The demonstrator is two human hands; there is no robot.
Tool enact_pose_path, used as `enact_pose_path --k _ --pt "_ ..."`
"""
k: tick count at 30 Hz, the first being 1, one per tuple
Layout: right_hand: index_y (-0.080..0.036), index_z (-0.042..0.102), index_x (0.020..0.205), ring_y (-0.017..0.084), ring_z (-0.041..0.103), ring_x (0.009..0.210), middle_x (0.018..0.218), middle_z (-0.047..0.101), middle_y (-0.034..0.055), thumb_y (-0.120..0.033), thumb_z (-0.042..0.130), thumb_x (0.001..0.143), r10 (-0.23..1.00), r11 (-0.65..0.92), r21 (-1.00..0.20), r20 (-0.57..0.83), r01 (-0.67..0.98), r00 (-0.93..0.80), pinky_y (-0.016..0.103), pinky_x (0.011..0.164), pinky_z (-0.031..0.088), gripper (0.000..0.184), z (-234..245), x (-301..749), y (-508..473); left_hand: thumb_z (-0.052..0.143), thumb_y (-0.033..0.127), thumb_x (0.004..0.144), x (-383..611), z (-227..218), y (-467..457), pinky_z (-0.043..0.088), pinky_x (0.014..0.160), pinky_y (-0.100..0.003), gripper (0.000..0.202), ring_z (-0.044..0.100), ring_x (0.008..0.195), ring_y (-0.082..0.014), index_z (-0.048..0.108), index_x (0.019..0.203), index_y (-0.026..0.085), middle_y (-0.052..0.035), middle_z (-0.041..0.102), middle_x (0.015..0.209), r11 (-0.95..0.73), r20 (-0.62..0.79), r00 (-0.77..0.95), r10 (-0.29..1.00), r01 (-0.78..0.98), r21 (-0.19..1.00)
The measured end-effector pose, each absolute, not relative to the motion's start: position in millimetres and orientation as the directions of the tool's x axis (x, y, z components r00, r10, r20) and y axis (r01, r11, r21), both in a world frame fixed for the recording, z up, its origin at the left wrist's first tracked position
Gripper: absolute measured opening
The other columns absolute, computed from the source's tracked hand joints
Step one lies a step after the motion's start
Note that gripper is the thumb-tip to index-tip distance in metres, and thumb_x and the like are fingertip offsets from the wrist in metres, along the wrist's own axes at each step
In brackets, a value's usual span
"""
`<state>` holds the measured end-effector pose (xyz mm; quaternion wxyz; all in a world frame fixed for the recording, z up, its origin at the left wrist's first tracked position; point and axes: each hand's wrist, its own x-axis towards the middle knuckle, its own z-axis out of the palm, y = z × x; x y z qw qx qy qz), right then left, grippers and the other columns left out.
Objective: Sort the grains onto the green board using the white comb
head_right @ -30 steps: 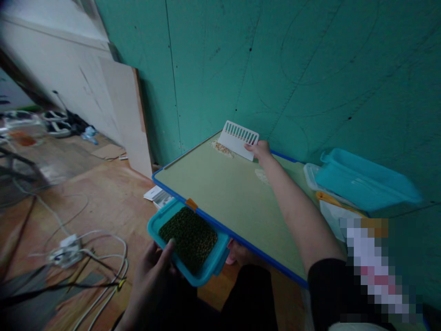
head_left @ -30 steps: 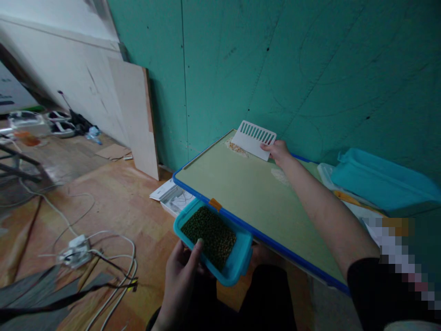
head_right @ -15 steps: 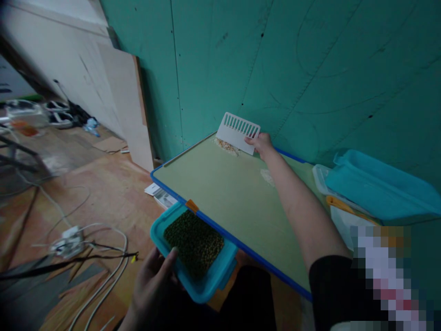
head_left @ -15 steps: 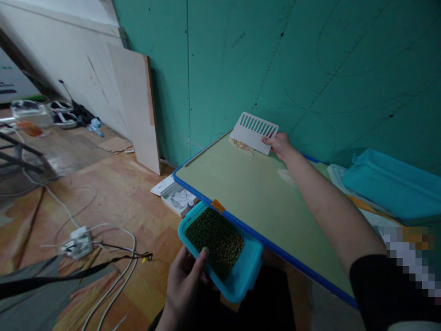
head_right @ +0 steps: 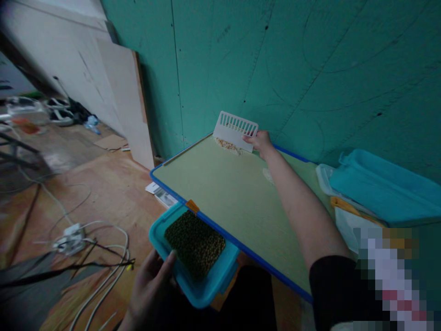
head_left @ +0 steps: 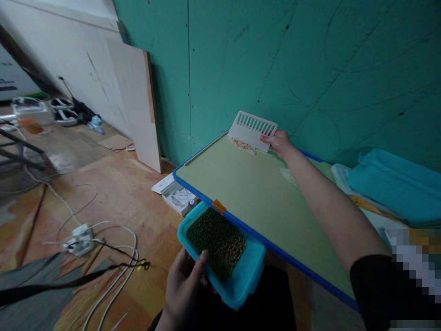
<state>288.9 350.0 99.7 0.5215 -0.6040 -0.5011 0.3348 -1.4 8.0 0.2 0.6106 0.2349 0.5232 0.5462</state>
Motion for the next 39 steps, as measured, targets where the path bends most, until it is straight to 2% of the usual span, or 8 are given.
enact_pose_path --k 5,9,16,22,28,32,39 --pt "-0.012 0.071 0.081 0.028 0.073 0.091 0.077 0.073 0.0054 -0.013 0.083 0.066 0.963 0.061 -0.955 0.132 0.29 0.234 0.047 0.083 0.059 0.02 101 291 350 0.085 0.055 0.069 -3 -4 8 0.048 0.035 -0.025 0.046 0.055 0.035 -0.0142 0.064 0.091 0.019 0.0046 0.06 0.053 0.305 -0.397 -0.143 0.907 -0.429 0.85" --pt "-0.012 0.07 0.079 0.027 0.073 0.091 0.077 0.073 0.0054 -0.012 0.083 0.066 0.948 0.099 -0.947 0.183 0.307 0.259 0.047 0.084 0.059 0.018 101 291 350 0.085 0.058 0.068 -7 -11 9 0.049 0.035 -0.027 0.048 0.055 0.034 -0.0155 0.063 0.088 0.02 0.0036 0.06 0.052 0.33 -0.394 -0.066 0.917 -0.431 0.84" --pt "-0.013 0.071 0.079 0.026 0.072 0.088 0.073 0.072 0.003 -0.012 0.082 0.066 0.961 0.093 -0.954 0.162 0.285 0.226 0.047 0.084 0.059 0.018 97 289 349 0.085 0.056 0.069 -4 -3 7 0.047 0.034 -0.024 0.049 0.054 0.033 -0.0144 0.063 0.093 0.019 0.0056 0.059 0.048 0.302 -0.397 -0.143 0.907 -0.438 0.847" --pt "-0.014 0.071 0.08 0.025 0.072 0.093 0.081 0.075 0.0048 -0.011 0.082 0.066 0.953 0.109 -0.952 0.182 0.285 0.244 0.046 0.087 0.058 0.018 96 287 350 0.085 0.055 0.07 -4 -5 8 0.048 0.033 -0.025 0.05 0.055 0.031 -0.0151 0.063 0.096 0.018 0.0042 0.062 0.049 0.296 -0.386 -0.141 0.912 -0.425 0.856" --pt "-0.015 0.071 0.081 0.027 0.073 0.092 0.082 0.075 0.0059 -0.02 0.085 0.068 0.966 0.133 -0.938 0.195 0.32 0.17 0.045 0.083 0.059 0.02 91 295 352 0.085 0.053 0.071 -5 -7 7 0.049 0.034 -0.024 0.051 0.055 0.033 -0.0144 0.063 0.101 0.018 0.0053 0.061 0.05 0.303 -0.39 -0.115 0.913 -0.448 0.841" --pt "-0.016 0.07 0.08 0.029 0.072 0.096 0.082 0.075 0.0062 -0.026 0.086 0.067 0.956 0.187 -0.92 0.251 0.344 0.153 0.044 0.084 0.059 0.023 85 304 360 0.086 0.055 0.069 -5 -7 7 0.049 0.035 -0.022 0.05 0.056 0.035 -0.0129 0.062 0.092 0.018 0.0052 0.062 0.052 0.299 -0.389 -0.124 0.913 -0.445 0.844" --pt "-0.017 0.072 0.083 0.028 0.073 0.096 0.086 0.077 0.0072 -0.027 0.088 0.064 0.958 0.206 -0.921 0.259 0.33 0.126 0.046 0.086 0.059 0.027 79 307 365 0.086 0.057 0.069 -6 -5 8 0.049 0.035 -0.023 0.051 0.055 0.034 -0.0134 0.062 0.092 0.018 0.0051 0.062 0.052 0.3 -0.38 -0.121 0.917 -0.421 0.856"
